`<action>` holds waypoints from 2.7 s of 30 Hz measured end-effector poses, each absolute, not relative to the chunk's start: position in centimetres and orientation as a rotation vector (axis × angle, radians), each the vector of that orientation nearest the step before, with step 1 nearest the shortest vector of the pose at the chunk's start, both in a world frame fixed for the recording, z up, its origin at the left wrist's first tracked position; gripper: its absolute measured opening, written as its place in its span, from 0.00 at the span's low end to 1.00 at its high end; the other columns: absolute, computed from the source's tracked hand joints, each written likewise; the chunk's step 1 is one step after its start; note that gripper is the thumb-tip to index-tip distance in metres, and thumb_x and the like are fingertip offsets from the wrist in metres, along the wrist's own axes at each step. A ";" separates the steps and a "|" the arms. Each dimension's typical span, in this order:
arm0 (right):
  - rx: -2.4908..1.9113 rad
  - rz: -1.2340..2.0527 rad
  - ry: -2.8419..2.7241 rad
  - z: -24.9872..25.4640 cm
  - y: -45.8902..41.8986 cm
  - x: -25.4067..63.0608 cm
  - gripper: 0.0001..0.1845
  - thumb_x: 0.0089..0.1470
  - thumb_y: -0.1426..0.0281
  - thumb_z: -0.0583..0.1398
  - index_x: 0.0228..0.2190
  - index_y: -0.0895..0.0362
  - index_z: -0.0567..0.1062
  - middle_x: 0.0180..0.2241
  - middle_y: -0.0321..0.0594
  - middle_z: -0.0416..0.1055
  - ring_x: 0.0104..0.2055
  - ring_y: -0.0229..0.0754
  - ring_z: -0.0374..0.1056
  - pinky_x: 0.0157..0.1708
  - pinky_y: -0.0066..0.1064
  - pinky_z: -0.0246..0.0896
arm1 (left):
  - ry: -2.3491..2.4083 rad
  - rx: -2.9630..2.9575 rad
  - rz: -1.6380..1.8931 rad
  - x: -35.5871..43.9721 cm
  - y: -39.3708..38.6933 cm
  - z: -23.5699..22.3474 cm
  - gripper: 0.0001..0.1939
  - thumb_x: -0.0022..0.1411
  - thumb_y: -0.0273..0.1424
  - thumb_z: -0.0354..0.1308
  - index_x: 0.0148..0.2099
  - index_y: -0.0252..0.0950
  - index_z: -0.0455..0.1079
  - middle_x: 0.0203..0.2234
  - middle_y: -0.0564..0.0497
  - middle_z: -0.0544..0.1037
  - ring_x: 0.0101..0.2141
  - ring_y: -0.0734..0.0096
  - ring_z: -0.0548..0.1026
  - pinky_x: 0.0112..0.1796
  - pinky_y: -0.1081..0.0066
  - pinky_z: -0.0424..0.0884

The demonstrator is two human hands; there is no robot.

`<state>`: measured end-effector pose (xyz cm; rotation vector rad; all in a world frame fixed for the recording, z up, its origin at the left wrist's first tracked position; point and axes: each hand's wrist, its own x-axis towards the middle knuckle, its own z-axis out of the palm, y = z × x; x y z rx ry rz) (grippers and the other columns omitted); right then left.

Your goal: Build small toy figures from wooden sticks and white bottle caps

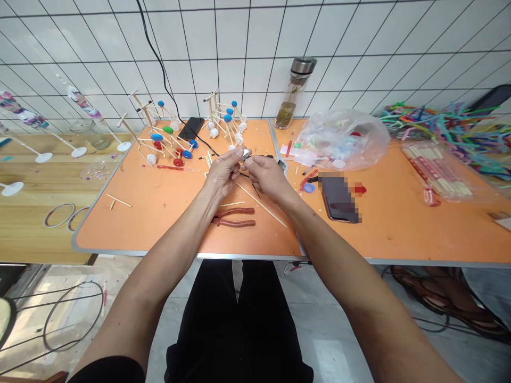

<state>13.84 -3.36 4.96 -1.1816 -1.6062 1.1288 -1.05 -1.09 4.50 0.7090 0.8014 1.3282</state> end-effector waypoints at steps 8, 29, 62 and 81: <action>-0.872 1.790 -1.357 5.9 -2.7 15.3 0.16 0.72 0.54 0.58 0.37 0.51 0.70 0.20 0.21 0.46 0.19 0.34 0.33 0.18 0.26 0.34 | 0.729 0.724 1.299 -1.0 -1.8 5.5 0.07 0.62 0.30 0.77 0.42 0.36 0.85 0.35 0.49 0.88 0.21 0.85 0.67 0.19 0.79 0.54; -0.973 1.020 -1.581 4.0 -2.5 13.6 0.19 0.68 0.52 0.62 0.32 0.52 0.71 0.24 0.31 0.63 0.25 0.37 0.56 0.27 0.30 0.49 | 0.722 0.725 1.342 -0.8 -1.6 5.3 0.08 0.64 0.30 0.77 0.39 0.35 0.81 0.43 0.48 0.90 0.20 0.88 0.64 0.18 0.81 0.55; -1.032 1.486 -1.463 5.0 -2.9 14.4 0.15 0.66 0.52 0.59 0.36 0.51 0.71 0.20 0.24 0.49 0.19 0.36 0.39 0.20 0.30 0.38 | 0.726 0.771 1.386 -0.7 -1.2 4.8 0.04 0.67 0.23 0.71 0.40 0.36 0.83 0.32 0.52 0.87 0.18 0.86 0.64 0.19 0.81 0.55; -1.264 0.484 -1.857 3.4 -3.2 13.4 0.16 0.73 0.60 0.55 0.36 0.52 0.76 0.35 0.42 0.80 0.38 0.49 0.72 0.38 0.37 0.53 | 0.829 0.710 1.353 -0.8 -1.5 5.1 0.15 0.64 0.34 0.78 0.35 0.36 0.74 0.39 0.50 0.90 0.17 0.88 0.60 0.16 0.81 0.50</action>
